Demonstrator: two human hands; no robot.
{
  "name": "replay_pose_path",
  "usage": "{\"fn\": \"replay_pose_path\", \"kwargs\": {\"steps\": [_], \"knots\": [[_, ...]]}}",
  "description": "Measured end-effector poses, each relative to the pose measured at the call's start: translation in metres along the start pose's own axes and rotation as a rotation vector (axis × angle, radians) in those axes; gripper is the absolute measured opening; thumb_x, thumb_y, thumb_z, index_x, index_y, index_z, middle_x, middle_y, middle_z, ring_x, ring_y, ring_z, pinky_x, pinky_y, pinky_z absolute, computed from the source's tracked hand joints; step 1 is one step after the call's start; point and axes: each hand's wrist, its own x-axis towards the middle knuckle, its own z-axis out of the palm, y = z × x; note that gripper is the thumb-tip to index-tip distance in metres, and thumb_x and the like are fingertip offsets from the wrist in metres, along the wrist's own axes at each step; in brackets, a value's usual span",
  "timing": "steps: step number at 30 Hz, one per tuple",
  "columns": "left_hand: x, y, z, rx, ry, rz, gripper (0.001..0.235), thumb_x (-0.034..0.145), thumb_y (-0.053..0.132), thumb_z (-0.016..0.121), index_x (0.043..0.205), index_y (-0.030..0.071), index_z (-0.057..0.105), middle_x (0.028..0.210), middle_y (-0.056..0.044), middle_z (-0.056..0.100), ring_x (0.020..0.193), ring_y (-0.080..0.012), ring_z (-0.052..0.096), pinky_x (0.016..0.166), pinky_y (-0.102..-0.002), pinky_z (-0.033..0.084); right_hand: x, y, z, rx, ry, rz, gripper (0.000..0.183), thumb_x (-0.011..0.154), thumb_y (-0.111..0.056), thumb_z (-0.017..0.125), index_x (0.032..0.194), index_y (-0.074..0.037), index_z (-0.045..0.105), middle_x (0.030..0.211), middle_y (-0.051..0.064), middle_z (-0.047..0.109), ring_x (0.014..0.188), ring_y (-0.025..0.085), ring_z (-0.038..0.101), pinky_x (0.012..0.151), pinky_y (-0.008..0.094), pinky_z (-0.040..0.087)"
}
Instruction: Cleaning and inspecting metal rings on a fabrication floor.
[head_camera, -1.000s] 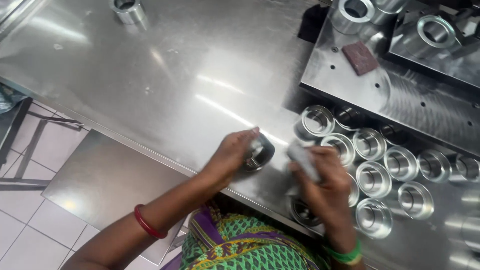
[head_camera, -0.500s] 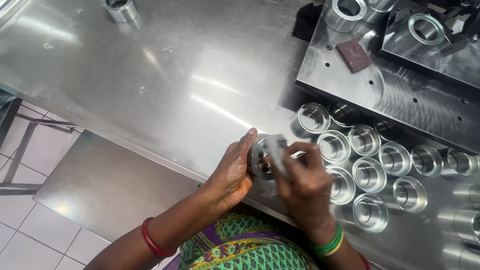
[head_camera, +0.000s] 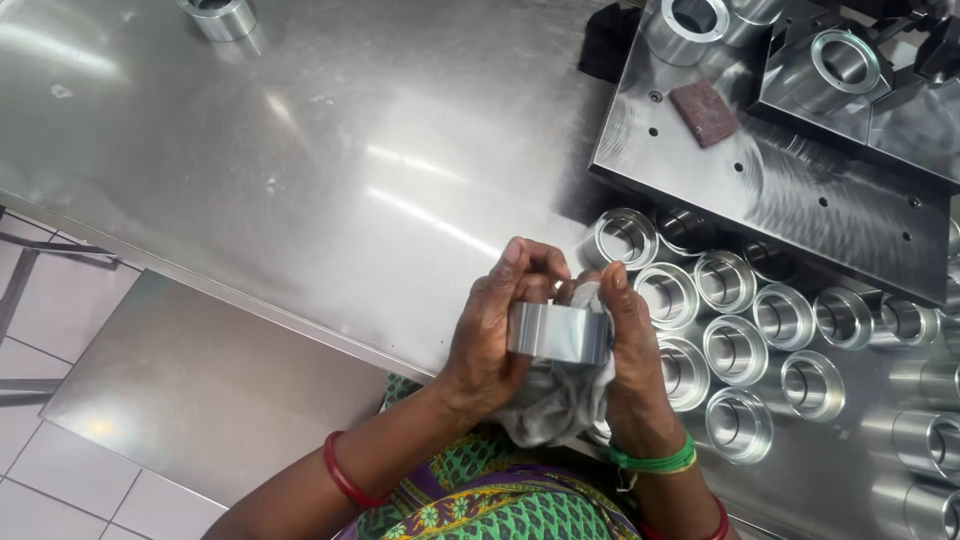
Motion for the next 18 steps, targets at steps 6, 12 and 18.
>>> {"fn": "replay_pose_path", "kwargs": {"steps": [6,12,18], "knots": [[0.020,0.008,0.007,1.223,0.055,0.744,0.060,0.115,0.051,0.028,0.099,0.004,0.061,0.095,-0.005,0.057,0.098,-0.0159,0.040,0.079,-0.026,0.046,0.012,0.016,0.003,-0.623,0.063,-0.378,0.050,0.101,-0.053,0.058,0.080,-0.008,0.065,0.061,-0.005,0.050,0.053,0.004,0.043,0.045,0.022,0.034],[0.027,0.000,-0.010,0.199,0.035,-0.055,0.056,0.110,0.052,0.039,0.105,0.003,0.066,0.068,-0.004,0.044,0.058,-0.0156,0.050,0.051,-0.024,0.048,0.024,0.026,-0.011,0.265,-0.022,0.108,0.062,0.085,-0.066,0.052,0.104,-0.008,0.057,0.082,0.001,0.063,0.068,0.012,0.071,0.059,0.029,0.062],[0.024,-0.004,0.007,-0.166,0.147,-0.297,0.057,0.103,0.056,0.042,0.107,0.004,0.063,0.089,-0.007,0.063,0.080,-0.0181,0.070,0.068,-0.034,0.063,0.006,0.021,-0.001,0.319,0.169,0.079,0.057,0.090,-0.062,0.052,0.109,-0.008,0.054,0.093,0.003,0.065,0.078,0.010,0.072,0.068,0.028,0.062]]}}
